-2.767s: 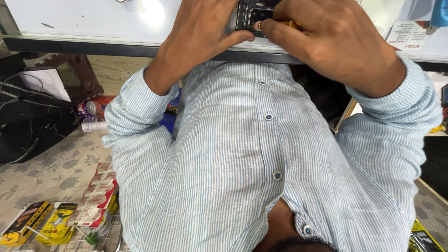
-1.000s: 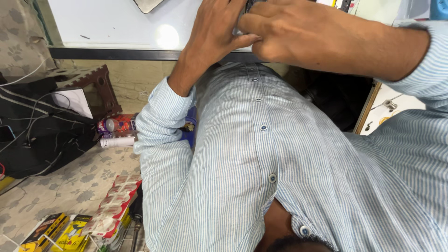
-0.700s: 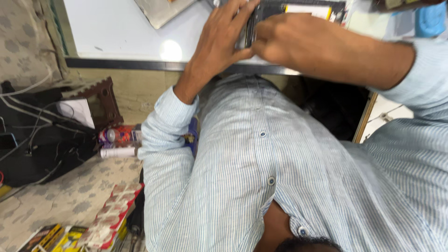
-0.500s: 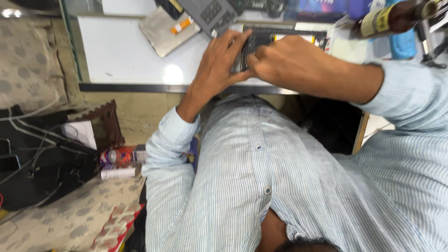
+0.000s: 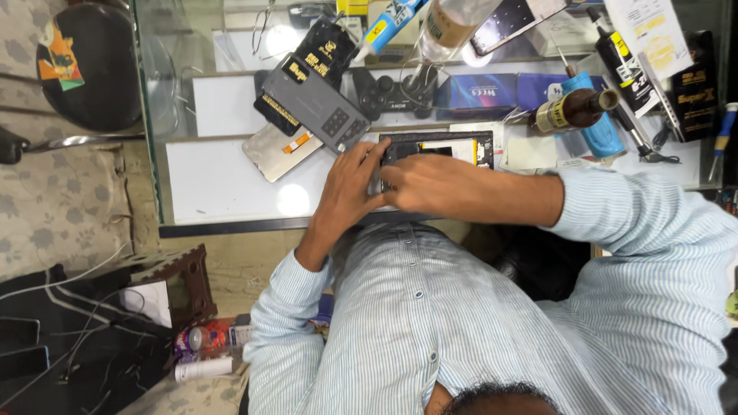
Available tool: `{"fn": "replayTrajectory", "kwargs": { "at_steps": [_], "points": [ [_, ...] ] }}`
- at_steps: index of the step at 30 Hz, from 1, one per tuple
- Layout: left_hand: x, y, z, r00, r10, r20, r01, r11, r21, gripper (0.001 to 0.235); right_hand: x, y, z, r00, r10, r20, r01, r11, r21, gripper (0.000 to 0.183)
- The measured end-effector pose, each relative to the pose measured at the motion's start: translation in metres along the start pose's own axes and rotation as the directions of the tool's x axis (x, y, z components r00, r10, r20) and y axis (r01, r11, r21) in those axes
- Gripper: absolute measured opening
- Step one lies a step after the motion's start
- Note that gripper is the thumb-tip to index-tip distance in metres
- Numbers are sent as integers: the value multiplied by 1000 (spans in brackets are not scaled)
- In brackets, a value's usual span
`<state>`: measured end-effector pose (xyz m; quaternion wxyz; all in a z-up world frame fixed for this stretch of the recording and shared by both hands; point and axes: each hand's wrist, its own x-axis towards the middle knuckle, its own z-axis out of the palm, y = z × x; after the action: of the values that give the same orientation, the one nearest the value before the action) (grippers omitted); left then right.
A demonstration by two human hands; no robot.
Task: The person uses a small screwdriver to remove screws from a disassembled mobile phone chassis on a glass workbench. They lift and reposition the phone body, continue unscrewing, and handle the device with both hands while tools and parts remain on the table.
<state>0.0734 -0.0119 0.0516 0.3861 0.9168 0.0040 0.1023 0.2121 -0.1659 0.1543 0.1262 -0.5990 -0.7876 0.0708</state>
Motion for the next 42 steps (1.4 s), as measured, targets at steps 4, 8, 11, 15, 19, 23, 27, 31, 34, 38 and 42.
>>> {"fn": "replayTrajectory", "kwargs": {
  "at_steps": [4, 8, 11, 15, 19, 23, 27, 31, 34, 38, 42],
  "points": [
    [0, 2, 1, 1000, -13, -4, 13, 1000, -16, 95, 0, -4, 3, 993, 60, 99, -53, 996, -73, 12],
    [1, 4, 1, 998, -63, 19, 63, 998, -9, 94, 1, -1, -3, 967, 150, 208, -141, 988, -58, 7],
    [2, 5, 2, 999, -50, 10, 50, 999, 22, 91, 0, -1, -2, 996, 2, -87, -6, 999, -54, 14],
    [3, 6, 1, 999, -32, -2, 32, 999, -5, 96, 3, 3, 0, 975, 106, 193, -95, 993, -64, 10],
    [4, 10, 0, 999, -42, -4, 42, 999, 11, 99, -1, 1, -2, 983, 68, 171, -54, 995, -85, 16],
    [4, 10, 0, 1000, -19, -19, 19, 1000, 15, 98, -4, 1, 0, 995, -36, -97, 31, 998, -52, 12],
    [3, 10, 1, 999, -43, -13, 43, 999, 20, 96, -5, 2, 5, 986, 77, 145, -68, 995, -70, 10],
    [3, 9, 2, 999, -18, -29, 18, 1000, 11, 96, -6, -1, 4, 978, -112, -175, 105, 993, -45, 19],
    [2, 8, 4, 999, -15, -45, 16, 999, 29, 91, -8, 2, -1, 974, 100, 205, -85, 993, -79, 11],
    [1, 7, 2, 998, 14, -55, -14, 1000, 16, 91, -9, 4, -3, 998, -32, 58, 34, 999, -37, 12],
    [1, 10, 2, 998, 4, -64, -4, 1000, 1, 92, -8, 2, -4, 994, 10, 110, -3, 998, -70, 11]
  ]
}}
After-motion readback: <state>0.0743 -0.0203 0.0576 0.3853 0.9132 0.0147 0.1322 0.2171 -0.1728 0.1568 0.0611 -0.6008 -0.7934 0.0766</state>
